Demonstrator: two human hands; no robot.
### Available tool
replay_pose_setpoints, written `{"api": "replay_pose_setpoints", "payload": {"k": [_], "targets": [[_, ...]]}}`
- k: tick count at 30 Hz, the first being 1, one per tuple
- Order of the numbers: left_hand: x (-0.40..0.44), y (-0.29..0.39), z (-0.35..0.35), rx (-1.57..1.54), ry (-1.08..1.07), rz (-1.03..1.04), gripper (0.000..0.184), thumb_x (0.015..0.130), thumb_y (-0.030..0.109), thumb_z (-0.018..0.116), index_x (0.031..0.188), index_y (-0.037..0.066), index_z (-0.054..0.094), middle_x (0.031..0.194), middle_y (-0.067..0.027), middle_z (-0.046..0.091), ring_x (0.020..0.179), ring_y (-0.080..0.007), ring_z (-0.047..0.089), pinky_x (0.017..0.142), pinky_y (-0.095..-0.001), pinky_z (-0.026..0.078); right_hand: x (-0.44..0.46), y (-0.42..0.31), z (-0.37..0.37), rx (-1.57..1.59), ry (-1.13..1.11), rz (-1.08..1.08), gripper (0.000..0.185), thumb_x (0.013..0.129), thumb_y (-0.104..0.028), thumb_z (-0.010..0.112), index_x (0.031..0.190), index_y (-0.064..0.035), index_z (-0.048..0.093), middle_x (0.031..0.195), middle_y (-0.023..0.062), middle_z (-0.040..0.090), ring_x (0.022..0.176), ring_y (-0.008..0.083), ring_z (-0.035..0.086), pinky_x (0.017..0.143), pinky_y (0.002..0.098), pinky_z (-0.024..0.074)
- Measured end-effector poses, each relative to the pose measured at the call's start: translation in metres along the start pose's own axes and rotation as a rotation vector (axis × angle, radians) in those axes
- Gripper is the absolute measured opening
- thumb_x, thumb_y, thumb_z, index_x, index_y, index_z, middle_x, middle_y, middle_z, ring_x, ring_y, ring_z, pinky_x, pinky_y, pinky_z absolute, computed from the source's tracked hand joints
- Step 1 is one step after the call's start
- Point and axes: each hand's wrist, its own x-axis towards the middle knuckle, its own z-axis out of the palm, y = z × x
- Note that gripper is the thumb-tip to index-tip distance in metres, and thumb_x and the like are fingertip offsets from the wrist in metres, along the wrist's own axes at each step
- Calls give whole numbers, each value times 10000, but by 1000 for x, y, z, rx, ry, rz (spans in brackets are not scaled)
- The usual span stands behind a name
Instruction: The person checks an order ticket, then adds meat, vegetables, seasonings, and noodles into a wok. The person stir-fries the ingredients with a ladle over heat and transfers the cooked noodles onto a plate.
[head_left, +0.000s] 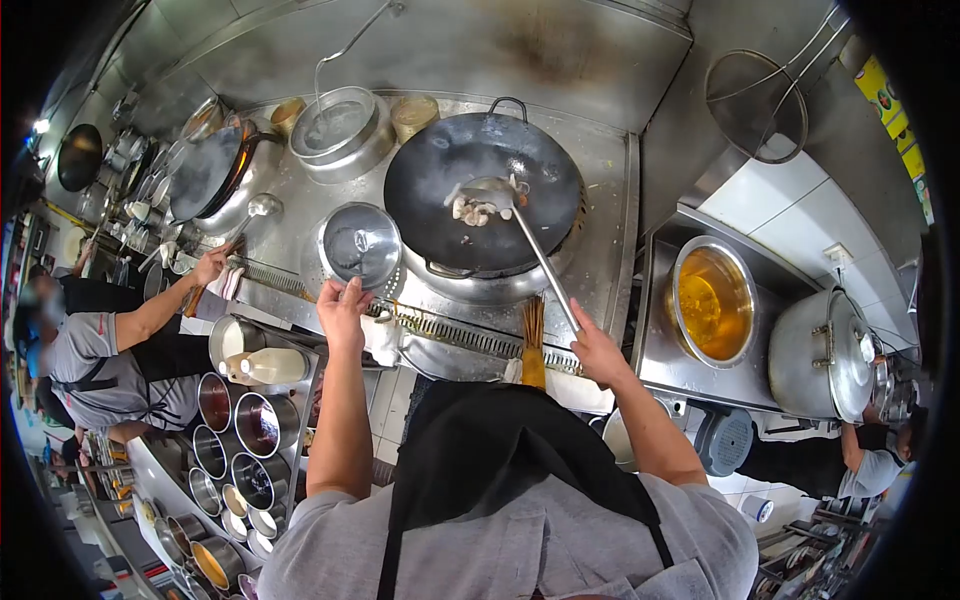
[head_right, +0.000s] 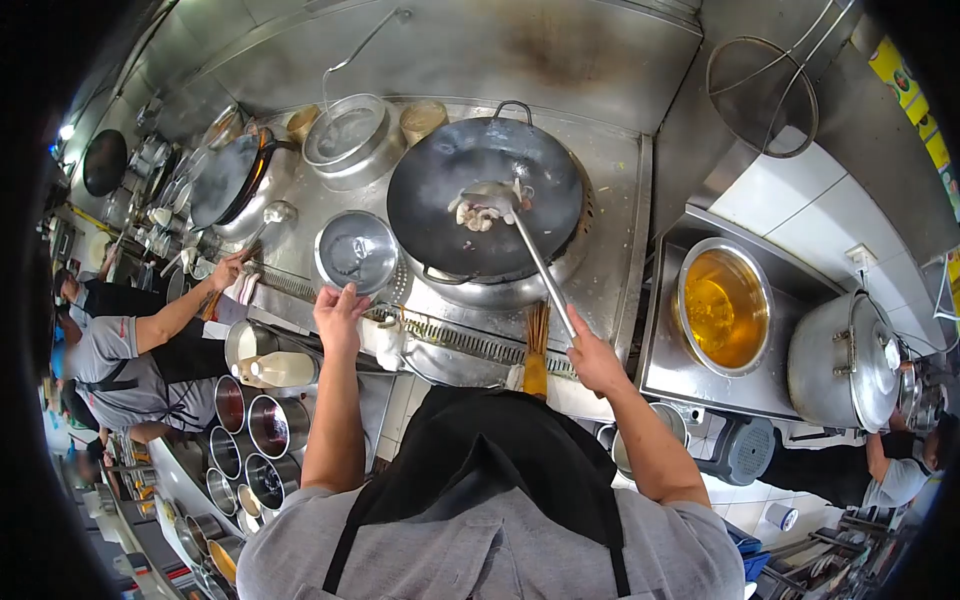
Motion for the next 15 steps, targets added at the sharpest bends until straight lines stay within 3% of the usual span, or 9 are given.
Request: {"api": "replay_pose_setpoints", "payload": {"k": [4,6,8,11,13,15], "targets": [[-13,18,-9,-8,38,36,219,904,42,650,808,85,457,828,-47,593,709,-162,638,657,-323,594,-12,-13,-4,-64,116,69,786,897,-97,525,1551,-265,123,785,228,613,727,405,611,761,460,490],[-18,22,-15,-36,34,58,210,909,45,641,812,84,459,829,-41,596,708,-162,640,665,-326,596,-20,-23,-11,13,121,195,796,898,-83,530,1552,-283,123,752,209,602,709,394,604,748,431,495],[-22,21,-17,-33,40,48,206,915,46,634,811,83,460,818,-30,593,712,-163,643,680,-334,596,-22,-13,-6,67,136,225,798,899,-76,543,1552,-290,139,718,181,582,677,351,592,741,415,490],[-22,14,-19,-45,43,18,211,918,47,632,806,85,458,808,-29,587,709,-158,638,689,-340,595,-30,-3,6,236,181,215,798,897,-53,553,1552,-285,161,662,106,534,606,244,555,654,385,487],[-21,11,-14,-40,62,-10,216,920,53,634,801,89,458,799,-26,584,704,-150,629,686,-339,589,-38,-5,9,388,106,286,801,894,-14,546,1552,-291,182,645,30,483,536,145,484,529,328,450],[-17,6,-12,-28,24,-12,202,920,70,638,814,91,467,808,-30,591,719,-154,628,690,-331,579,-44,-1,17,502,104,300,811,894,-1,543,1554,-292,173,642,10,461,509,119,454,486,300,417]]}}
